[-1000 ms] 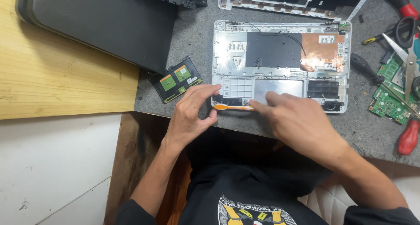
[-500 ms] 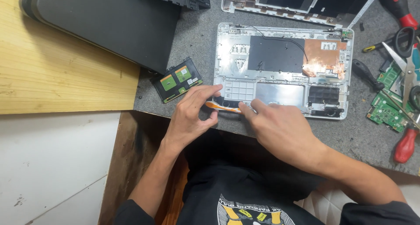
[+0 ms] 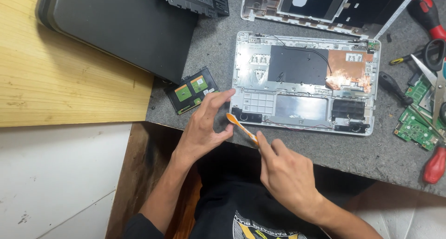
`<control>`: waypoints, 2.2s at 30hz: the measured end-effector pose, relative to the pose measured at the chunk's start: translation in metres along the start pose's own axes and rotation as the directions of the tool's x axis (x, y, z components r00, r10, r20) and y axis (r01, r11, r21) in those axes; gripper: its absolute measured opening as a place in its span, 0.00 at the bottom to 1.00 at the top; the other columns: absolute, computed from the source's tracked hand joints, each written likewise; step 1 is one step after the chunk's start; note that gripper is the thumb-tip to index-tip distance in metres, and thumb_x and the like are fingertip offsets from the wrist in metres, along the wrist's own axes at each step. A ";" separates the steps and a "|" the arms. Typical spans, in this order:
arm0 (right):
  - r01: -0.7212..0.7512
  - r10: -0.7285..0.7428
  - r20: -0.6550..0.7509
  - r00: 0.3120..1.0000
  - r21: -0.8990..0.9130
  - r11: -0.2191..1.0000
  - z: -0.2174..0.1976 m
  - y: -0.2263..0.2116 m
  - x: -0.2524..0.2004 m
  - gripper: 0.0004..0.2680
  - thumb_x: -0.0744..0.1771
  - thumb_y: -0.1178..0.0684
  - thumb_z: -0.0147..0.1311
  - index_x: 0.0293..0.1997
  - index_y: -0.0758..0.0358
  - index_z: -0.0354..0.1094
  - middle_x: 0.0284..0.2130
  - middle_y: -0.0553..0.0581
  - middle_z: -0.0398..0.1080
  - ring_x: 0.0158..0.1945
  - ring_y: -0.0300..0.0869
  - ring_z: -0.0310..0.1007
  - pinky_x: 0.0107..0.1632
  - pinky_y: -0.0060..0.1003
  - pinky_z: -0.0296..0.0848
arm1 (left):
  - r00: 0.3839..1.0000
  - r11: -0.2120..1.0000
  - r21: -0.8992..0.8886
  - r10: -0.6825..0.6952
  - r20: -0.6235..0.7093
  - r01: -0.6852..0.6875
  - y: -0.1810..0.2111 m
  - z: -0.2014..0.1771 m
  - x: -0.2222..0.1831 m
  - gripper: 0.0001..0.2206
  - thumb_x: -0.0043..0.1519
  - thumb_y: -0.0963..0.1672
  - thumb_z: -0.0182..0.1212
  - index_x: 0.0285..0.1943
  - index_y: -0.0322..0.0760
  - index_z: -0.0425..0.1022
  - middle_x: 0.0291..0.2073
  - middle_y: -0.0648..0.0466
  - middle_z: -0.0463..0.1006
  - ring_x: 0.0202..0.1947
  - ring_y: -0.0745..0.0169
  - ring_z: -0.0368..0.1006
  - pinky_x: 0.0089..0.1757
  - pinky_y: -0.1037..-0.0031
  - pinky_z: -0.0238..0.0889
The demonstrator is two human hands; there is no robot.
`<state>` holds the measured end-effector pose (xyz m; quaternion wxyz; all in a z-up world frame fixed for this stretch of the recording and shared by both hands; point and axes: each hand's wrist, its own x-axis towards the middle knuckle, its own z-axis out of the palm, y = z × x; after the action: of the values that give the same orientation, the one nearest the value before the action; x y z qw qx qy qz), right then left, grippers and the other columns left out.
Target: Repairing a laptop by unscrewing components, cleaning the motherboard with a brush, and manipulating internal cables.
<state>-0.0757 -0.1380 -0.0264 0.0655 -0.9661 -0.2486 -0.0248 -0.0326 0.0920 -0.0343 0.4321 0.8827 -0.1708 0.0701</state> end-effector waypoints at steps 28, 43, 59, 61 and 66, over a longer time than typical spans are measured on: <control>0.236 -0.226 0.091 0.970 -0.118 0.965 -0.048 0.078 0.106 0.09 0.69 0.56 0.54 0.53 0.49 0.75 0.35 0.51 0.74 0.25 0.46 0.73 0.17 0.39 0.62 | 0.986 0.989 0.106 0.112 -0.120 -0.099 -0.004 0.009 -0.002 0.30 0.60 0.42 0.72 0.70 0.35 0.62 0.56 0.47 0.76 0.56 0.51 0.74 0.60 0.65 0.68; 0.252 -0.252 -0.135 0.958 -0.019 0.968 -0.023 0.086 0.122 0.04 0.67 0.52 0.56 0.39 0.46 0.79 0.34 0.48 0.76 0.32 0.38 0.70 0.35 0.30 0.70 | 0.939 0.992 0.102 0.099 -0.331 -0.069 -0.002 0.023 0.003 0.27 0.50 0.42 0.79 0.59 0.35 0.75 0.44 0.49 0.85 0.45 0.53 0.81 0.48 0.63 0.78; 0.191 -0.191 -0.158 0.969 -0.018 0.981 -0.034 0.121 0.115 0.05 0.68 0.54 0.58 0.43 0.48 0.81 0.37 0.51 0.76 0.40 0.42 0.74 0.44 0.33 0.73 | 0.951 0.980 0.182 0.134 -0.278 -0.084 -0.003 0.025 0.002 0.24 0.52 0.42 0.77 0.58 0.39 0.77 0.42 0.53 0.84 0.47 0.54 0.81 0.47 0.64 0.78; 0.243 -0.243 -0.028 0.970 0.230 0.942 -0.039 0.106 0.111 0.05 0.66 0.56 0.58 0.36 0.52 0.82 0.34 0.54 0.79 0.37 0.46 0.76 0.43 0.38 0.73 | 0.957 0.966 0.240 0.158 -0.243 -0.099 -0.006 0.027 0.001 0.16 0.54 0.43 0.75 0.51 0.44 0.81 0.41 0.55 0.81 0.48 0.53 0.80 0.47 0.64 0.78; 0.283 -0.281 -0.039 0.959 0.215 0.935 -0.041 0.134 0.111 0.06 0.66 0.55 0.60 0.46 0.55 0.81 0.38 0.52 0.73 0.40 0.47 0.65 0.42 0.43 0.65 | 0.948 0.940 0.281 0.253 -0.192 -0.194 -0.005 0.023 0.000 0.12 0.60 0.41 0.74 0.50 0.36 0.79 0.47 0.45 0.76 0.49 0.47 0.78 0.52 0.62 0.76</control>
<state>0.0855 -0.2068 0.0074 0.1680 -0.9072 -0.3855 -0.0101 -0.0319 0.0769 -0.0518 0.3188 0.8925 -0.2099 0.2402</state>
